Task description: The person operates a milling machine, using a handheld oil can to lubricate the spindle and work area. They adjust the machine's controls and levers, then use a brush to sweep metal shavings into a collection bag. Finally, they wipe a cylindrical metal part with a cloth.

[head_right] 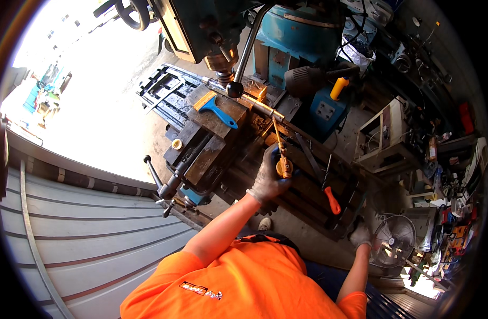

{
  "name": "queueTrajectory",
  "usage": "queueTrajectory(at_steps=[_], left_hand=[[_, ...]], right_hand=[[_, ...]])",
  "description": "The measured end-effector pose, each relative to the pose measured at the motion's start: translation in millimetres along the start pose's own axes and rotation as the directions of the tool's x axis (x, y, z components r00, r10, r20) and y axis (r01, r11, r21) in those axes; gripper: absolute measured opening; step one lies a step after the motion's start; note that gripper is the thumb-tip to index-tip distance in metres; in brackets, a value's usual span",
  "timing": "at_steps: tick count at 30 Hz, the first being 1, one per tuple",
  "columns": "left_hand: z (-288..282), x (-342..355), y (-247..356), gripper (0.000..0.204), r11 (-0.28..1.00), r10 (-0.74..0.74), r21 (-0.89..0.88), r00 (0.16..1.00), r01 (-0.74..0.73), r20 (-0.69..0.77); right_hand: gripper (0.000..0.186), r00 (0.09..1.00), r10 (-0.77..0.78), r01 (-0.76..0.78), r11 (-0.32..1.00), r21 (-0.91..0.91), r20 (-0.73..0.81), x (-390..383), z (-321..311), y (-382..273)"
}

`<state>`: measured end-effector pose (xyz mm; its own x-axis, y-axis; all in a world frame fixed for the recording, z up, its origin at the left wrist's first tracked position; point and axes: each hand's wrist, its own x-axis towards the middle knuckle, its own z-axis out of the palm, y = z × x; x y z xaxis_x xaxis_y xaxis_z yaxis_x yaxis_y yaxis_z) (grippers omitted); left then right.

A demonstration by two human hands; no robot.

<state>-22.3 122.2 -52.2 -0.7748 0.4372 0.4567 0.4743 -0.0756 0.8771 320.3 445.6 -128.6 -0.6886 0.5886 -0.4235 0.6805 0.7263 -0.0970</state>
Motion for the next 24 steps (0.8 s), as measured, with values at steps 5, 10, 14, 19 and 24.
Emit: queueTrajectory(at_steps=[5,10,14,19,24], left_hand=[[-3,0,0,0.093,1.0,-0.007,-0.006,1.0,0.007,0.007],[-1,1,2,0.093,1.0,-0.019,0.0,0.999,0.019,0.031],[-1,1,-2,0.093,1.0,-0.013,0.012,0.999,0.012,0.033],[1,2,-1,0.091,1.0,0.025,0.013,1.0,-0.025,-0.014],[-6,15,17,0.078,0.981,-0.161,-0.135,0.976,0.141,-0.146]], right_hand=[[0.071,1.0,0.017,-0.017,1.0,-0.024,0.003,-3,-16,-19],[0.066,0.994,0.086,-0.089,0.995,0.052,0.066,-11,-35,-30],[0.066,0.988,0.111,-0.116,0.992,0.041,0.104,-15,-49,-45],[0.067,0.991,0.091,-0.098,0.993,0.062,0.096,-11,-40,-33],[0.073,0.989,0.118,-0.123,0.991,0.054,0.091,-13,-45,-45]])
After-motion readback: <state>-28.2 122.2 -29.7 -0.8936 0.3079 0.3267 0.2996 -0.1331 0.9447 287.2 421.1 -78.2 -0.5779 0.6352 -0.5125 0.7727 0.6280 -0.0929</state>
